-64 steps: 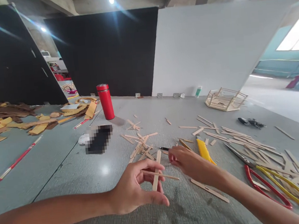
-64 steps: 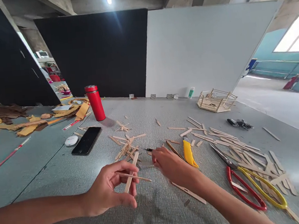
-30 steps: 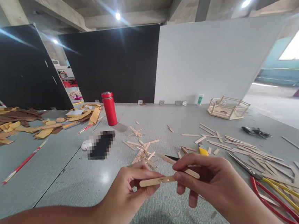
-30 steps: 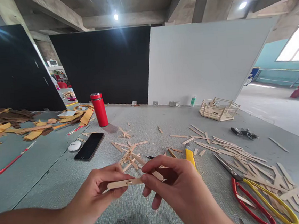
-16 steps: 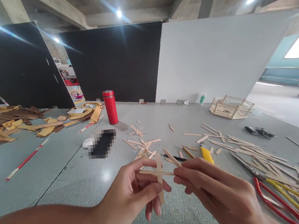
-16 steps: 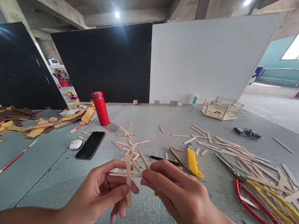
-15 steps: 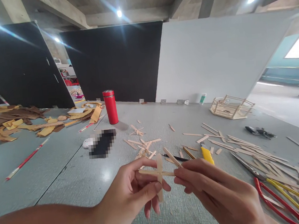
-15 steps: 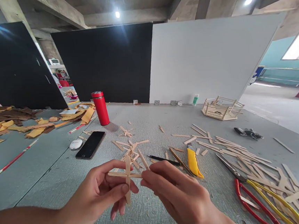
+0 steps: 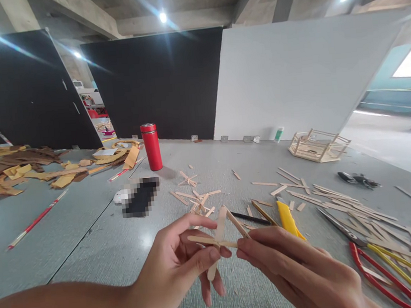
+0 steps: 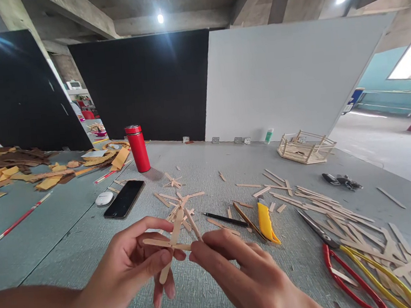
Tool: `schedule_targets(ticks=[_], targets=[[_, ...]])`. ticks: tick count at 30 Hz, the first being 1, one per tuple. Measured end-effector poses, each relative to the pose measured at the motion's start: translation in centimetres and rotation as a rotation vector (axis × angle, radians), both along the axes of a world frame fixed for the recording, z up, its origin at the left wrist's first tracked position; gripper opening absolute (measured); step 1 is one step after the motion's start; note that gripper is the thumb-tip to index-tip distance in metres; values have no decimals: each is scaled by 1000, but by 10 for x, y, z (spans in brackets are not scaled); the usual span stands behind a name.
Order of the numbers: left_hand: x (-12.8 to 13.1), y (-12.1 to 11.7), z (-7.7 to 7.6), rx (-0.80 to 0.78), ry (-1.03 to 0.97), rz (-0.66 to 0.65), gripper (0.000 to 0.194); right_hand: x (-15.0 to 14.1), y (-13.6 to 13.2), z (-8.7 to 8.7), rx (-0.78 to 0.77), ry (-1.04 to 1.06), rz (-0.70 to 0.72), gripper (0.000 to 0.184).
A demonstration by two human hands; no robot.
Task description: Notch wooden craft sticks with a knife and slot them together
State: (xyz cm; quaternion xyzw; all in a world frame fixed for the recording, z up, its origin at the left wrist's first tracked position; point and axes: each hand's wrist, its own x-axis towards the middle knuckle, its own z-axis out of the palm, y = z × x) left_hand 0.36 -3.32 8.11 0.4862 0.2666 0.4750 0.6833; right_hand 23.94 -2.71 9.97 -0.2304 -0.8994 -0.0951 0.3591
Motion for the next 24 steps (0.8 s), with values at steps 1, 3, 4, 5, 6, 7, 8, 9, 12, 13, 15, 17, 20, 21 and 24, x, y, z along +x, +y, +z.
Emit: schedule_targets(ticks=[1,3,4,5,6,7,8,9,12,13,15,17,20,21,24], targets=[[0,0,1,11,3,11,28,1,0,0,16,-7,-1,28],[0,0,2,36,16,42,25,3,-1,-3,36,-24,-8,30],[-1,-1,3,49,21,55,24,5,-1,-4,53,-36,-11,32],[-1,-1,4,60,22,62,24,6,-2,-7,70,-46,-8,35],[-1,-1,4,65,20,64,24,8,-2,-10,84,-50,-2,39],[0,-1,4,64,17,59,25,9,-3,-13,91,-46,6,42],[0,-1,4,60,15,53,25,9,-3,-16,83,-35,9,46],[0,-1,4,58,15,49,26,9,-4,-19,64,-17,10,50],[2,-1,3,53,10,64,25,6,-6,-24,-19,30,4,57],[3,0,2,55,2,72,25,5,-6,-25,-32,36,12,57],[3,0,2,57,-15,85,24,4,-6,-23,-29,24,56,55],[3,0,2,64,-17,91,22,3,-4,-19,-7,-1,97,51],[2,0,5,82,-4,84,19,-3,-3,-7,-51,88,62,36],[2,-1,6,83,-2,80,19,-5,-3,-3,-112,185,35,32],[2,-1,8,63,-1,50,18,-12,0,11,-409,544,-2,22]])
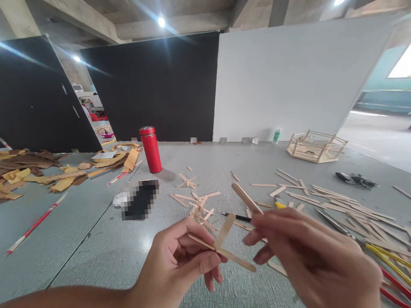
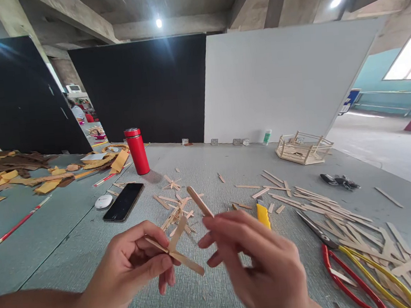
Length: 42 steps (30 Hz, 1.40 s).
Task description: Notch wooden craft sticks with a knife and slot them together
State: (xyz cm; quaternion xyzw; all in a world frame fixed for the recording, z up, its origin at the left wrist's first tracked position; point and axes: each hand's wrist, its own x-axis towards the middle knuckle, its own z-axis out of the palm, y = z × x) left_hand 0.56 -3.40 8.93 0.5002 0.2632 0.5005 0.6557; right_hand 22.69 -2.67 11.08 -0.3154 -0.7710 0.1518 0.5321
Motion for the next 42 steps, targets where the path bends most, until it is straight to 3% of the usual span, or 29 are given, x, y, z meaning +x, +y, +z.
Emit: schedule_targets(ticks=[2,5,8,11,17,28,37,42], targets=[[0,0,0,-22,1,-39,19,-1,5,7,-267,178,54,16],[1,1,-4,-65,7,-103,23,3,13,11,-636,351,253,9],[1,1,-8,-105,12,-149,26,6,16,10,-859,387,398,18],[1,0,-8,-124,34,-170,28,4,14,10,-968,355,464,25],[0,-3,-4,-155,141,-180,31,0,11,13,-1039,257,493,29],[1,-1,-10,-164,98,-188,22,-6,9,0,-1131,146,531,28],[0,0,-7,-102,27,-176,27,6,15,13,-904,252,502,18],[0,0,-6,-105,32,-137,28,12,19,12,-869,279,532,7]])
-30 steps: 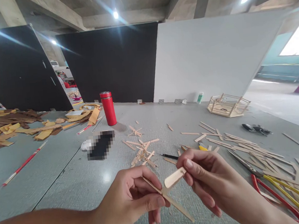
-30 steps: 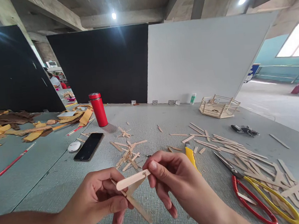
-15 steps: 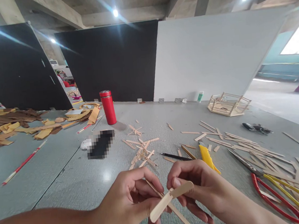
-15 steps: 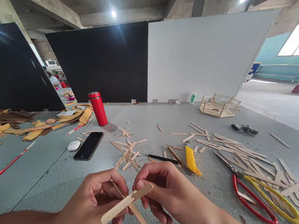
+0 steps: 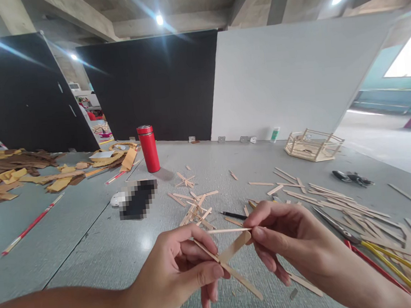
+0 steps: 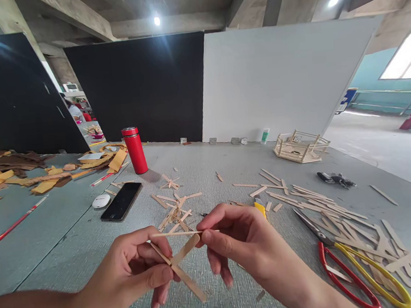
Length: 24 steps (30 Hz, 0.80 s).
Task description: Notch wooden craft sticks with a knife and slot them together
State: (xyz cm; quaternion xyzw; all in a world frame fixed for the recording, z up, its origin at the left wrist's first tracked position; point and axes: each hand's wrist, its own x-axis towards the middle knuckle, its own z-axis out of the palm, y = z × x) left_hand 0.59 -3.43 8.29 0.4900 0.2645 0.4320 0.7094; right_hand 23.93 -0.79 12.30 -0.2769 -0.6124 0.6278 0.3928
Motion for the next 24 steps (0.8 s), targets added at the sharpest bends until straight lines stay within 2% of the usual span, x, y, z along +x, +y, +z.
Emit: schedule_targets(ticks=[4,11,13,16,18,20,24], targets=[[0,0,1,9,19,37,29,-1,-2,3,65,-2,-59,4],[-1,-2,-1,78,78,100,27,-9,-13,6,342,-159,-289,9],[-1,-4,-2,149,135,160,24,-8,-15,3,551,-220,-348,10],[-1,-4,-6,281,186,240,17,-5,-18,0,1005,-311,-437,26],[-2,-4,-8,337,190,261,14,-3,-18,-2,1185,-374,-461,32],[-2,-4,-10,347,203,265,13,-2,-18,-4,1233,-414,-467,32],[-2,-5,-10,334,214,250,15,-2,-17,-7,1232,-424,-461,31]])
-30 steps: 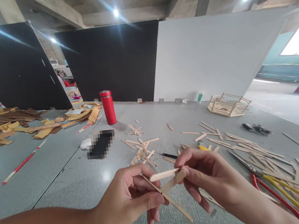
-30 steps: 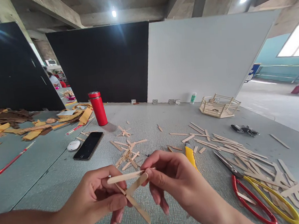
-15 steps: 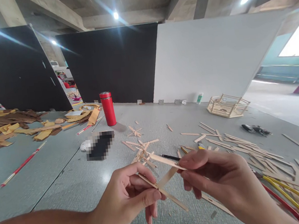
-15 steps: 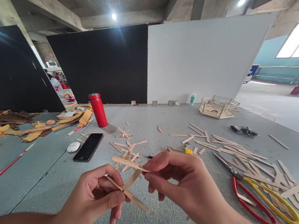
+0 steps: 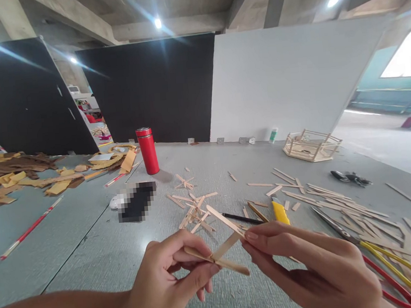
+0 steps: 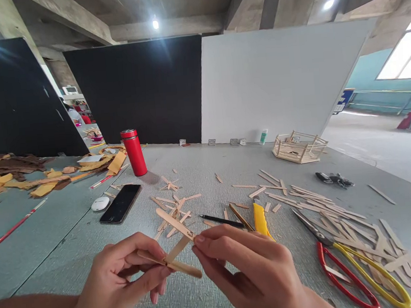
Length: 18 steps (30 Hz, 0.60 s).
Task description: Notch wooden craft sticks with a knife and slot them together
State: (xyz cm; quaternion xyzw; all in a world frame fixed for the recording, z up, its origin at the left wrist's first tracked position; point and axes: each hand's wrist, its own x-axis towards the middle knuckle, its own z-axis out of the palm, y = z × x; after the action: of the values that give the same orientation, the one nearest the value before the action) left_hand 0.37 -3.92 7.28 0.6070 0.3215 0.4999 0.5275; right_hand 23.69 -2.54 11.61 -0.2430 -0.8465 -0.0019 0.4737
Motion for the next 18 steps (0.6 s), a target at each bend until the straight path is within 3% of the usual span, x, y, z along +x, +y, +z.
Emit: schedule_targets(ticks=[8,14,16,18], targets=[[-1,0,-4,38,65,38,16,3,2,3,-50,-34,45,29],[-2,0,-9,-6,79,42,17,11,5,3,-6,-212,48,32],[0,0,-7,-37,69,45,19,8,3,3,0,-137,7,31],[1,0,-2,-85,45,24,20,4,1,5,-108,71,-45,25]])
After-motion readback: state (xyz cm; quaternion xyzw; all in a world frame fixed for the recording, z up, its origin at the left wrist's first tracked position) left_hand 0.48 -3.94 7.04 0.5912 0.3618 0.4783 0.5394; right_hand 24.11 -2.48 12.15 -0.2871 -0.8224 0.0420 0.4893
